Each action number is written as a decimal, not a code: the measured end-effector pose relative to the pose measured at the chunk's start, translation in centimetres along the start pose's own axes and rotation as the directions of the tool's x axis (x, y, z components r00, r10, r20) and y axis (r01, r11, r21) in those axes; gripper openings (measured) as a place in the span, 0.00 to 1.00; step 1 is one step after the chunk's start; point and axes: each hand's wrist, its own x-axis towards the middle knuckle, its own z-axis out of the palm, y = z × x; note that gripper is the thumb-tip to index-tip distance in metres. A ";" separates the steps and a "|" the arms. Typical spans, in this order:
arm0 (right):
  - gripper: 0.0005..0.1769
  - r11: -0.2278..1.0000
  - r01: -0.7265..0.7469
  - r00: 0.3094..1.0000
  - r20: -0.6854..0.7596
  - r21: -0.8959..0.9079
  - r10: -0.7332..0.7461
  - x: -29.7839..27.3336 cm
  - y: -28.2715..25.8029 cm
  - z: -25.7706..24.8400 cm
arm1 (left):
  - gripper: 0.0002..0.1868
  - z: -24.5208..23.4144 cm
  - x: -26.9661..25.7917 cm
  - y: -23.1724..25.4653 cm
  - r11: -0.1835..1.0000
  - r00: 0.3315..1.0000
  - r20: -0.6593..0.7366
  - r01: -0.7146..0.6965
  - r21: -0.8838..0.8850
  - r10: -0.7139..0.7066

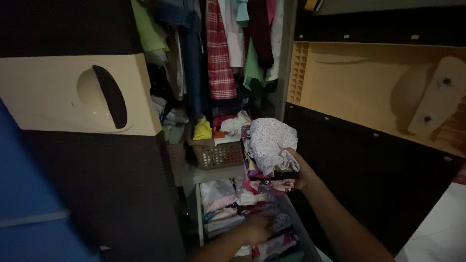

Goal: The person picks up stacks of folded clothes from a bed and places them into the bottom drawer of a plastic dresser.

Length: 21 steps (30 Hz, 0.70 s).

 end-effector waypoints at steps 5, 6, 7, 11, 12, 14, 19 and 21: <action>0.34 0.999 0.040 0.999 -0.031 -0.008 -0.041 0.9 1.6 -2.6 | 0.23 1.3 5.5 -5.6 0.868 0.801 -0.335 -0.452 0.207 0.497; 0.34 0.999 0.040 0.999 -0.032 -0.009 -0.040 1.1 2.0 -3.1 | 0.23 1.6 6.0 -5.7 0.868 0.801 -0.335 -0.452 0.206 0.497; 0.35 0.999 -0.039 0.996 -0.084 -0.012 0.037 1.3 2.3 -3.6 | 0.25 1.3 6.7 -5.4 0.941 0.913 -0.228 -0.329 0.080 0.339; 0.36 0.991 -0.133 0.984 -0.122 -0.035 0.127 1.3 3.3 -4.5 | 0.28 1.3 6.8 -4.5 0.990 1.000 0.027 0.016 -0.139 -0.012; 0.35 0.990 -0.135 0.984 -0.119 -0.041 0.129 1.4 3.1 -4.5 | 0.28 1.3 6.5 -4.1 0.976 0.990 0.100 0.116 -0.185 -0.099; 0.35 0.990 -0.131 0.985 -0.117 -0.053 0.124 1.4 3.0 -4.7 | 0.29 1.5 5.5 -3.0 0.912 0.931 0.263 0.320 -0.256 -0.253; 0.33 0.992 -0.118 0.989 -0.097 -0.046 0.113 1.1 4.1 -5.3 | 0.28 1.0 0.3 1.9 0.988 0.992 0.031 0.125 -0.092 -0.123; 0.32 0.995 -0.098 0.993 -0.077 -0.035 0.095 1.1 4.7 -5.4 | 0.29 0.6 -1.3 3.8 0.964 0.989 0.008 0.146 -0.221 -0.148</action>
